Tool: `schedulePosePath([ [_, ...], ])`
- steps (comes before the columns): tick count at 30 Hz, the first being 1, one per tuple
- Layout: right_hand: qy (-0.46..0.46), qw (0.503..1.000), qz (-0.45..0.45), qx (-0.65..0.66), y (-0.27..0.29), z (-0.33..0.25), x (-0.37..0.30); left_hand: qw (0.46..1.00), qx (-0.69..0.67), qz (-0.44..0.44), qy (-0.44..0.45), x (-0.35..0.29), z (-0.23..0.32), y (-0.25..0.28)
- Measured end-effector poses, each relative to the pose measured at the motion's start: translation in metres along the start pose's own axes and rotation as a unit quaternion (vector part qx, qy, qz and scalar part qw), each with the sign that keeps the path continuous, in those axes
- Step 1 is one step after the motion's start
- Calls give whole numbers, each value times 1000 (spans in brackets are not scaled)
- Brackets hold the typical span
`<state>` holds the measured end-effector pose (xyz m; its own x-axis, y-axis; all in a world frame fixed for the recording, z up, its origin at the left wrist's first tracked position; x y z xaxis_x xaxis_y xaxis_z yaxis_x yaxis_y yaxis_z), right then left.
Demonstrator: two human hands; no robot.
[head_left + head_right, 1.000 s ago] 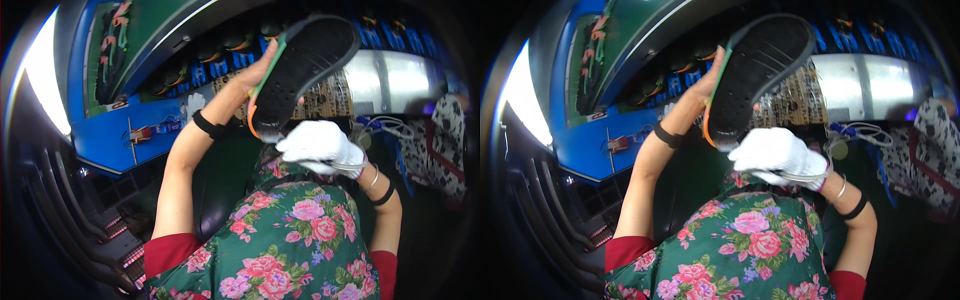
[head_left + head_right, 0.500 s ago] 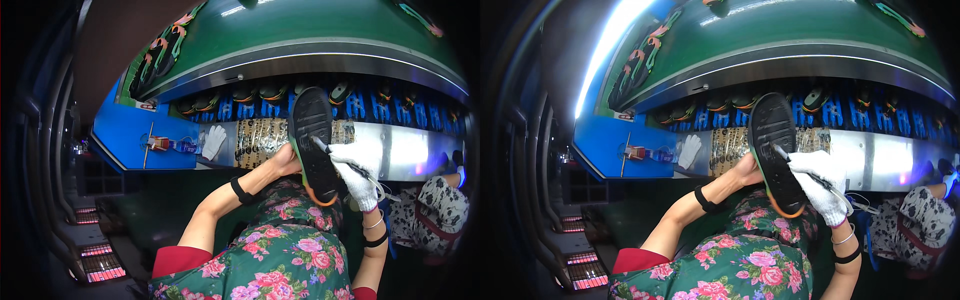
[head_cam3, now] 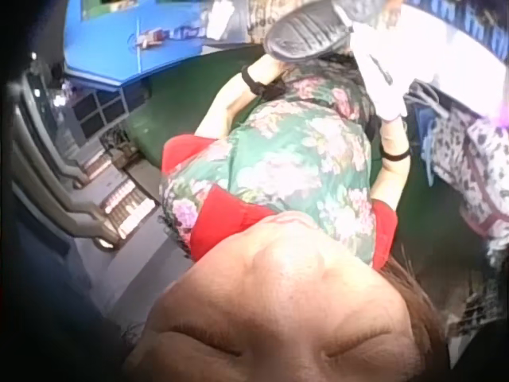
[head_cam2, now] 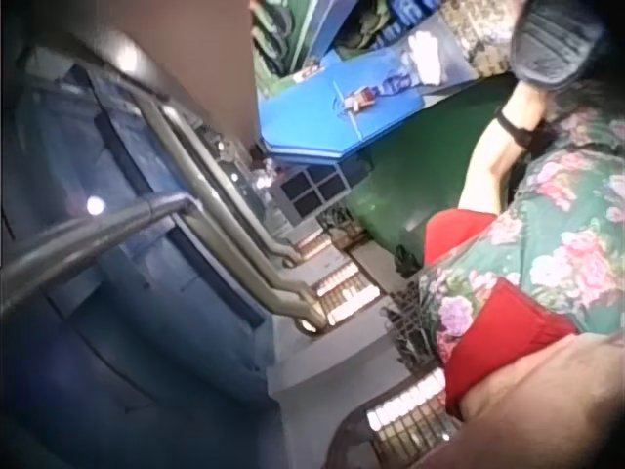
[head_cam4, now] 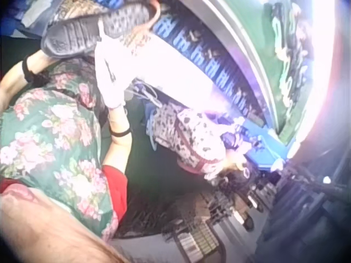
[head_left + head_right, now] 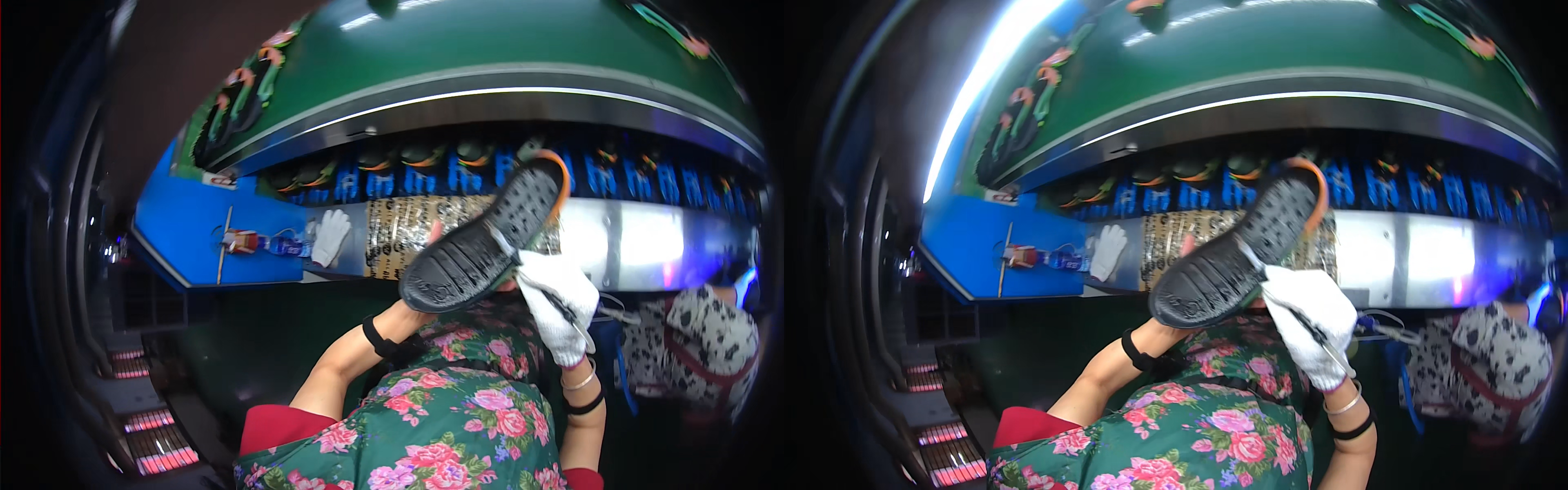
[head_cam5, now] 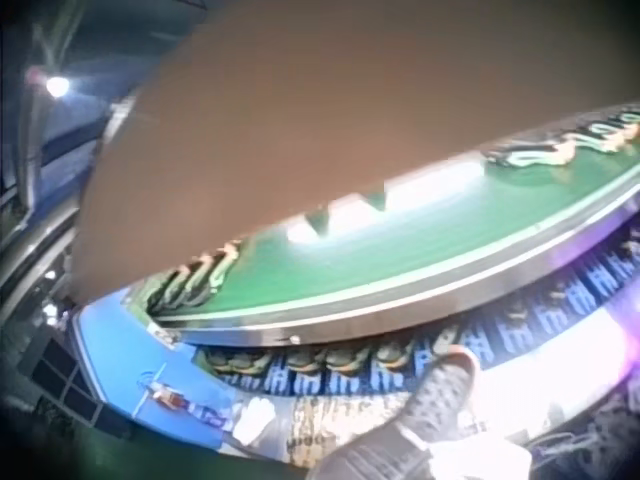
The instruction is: Apply liquid adhesive or primer to the bottom of shoe soles using a manual brush.
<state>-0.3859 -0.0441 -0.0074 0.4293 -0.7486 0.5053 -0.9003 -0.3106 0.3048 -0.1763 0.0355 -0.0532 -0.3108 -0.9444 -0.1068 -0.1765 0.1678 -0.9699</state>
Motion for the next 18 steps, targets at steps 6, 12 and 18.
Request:
schedulePosePath([
  [6, 46, 998, 31, -1, 10, -22, 26, 974, 218, 39, -53, 9, 15, 56],
  [12, 103, 992, 47, -52, 19, -30, 46, 993, 108, -20, -35, 32, -16, 34],
  [18, 170, 978, 25, -120, 22, -32, 59, 987, 157, 16, -37, 31, -27, 35],
])
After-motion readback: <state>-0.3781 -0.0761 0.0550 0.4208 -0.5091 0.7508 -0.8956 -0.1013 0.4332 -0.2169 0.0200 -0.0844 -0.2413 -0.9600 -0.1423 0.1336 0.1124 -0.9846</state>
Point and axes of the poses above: each hand's wrist, its own x-axis towards the middle knuckle, its own y-axis out of the back of the hand, z = x × y, the point moved 1 cm from there along x, towards the middle knuckle, and after that the axes turned 1 degree about z, right-handed, at the moved point
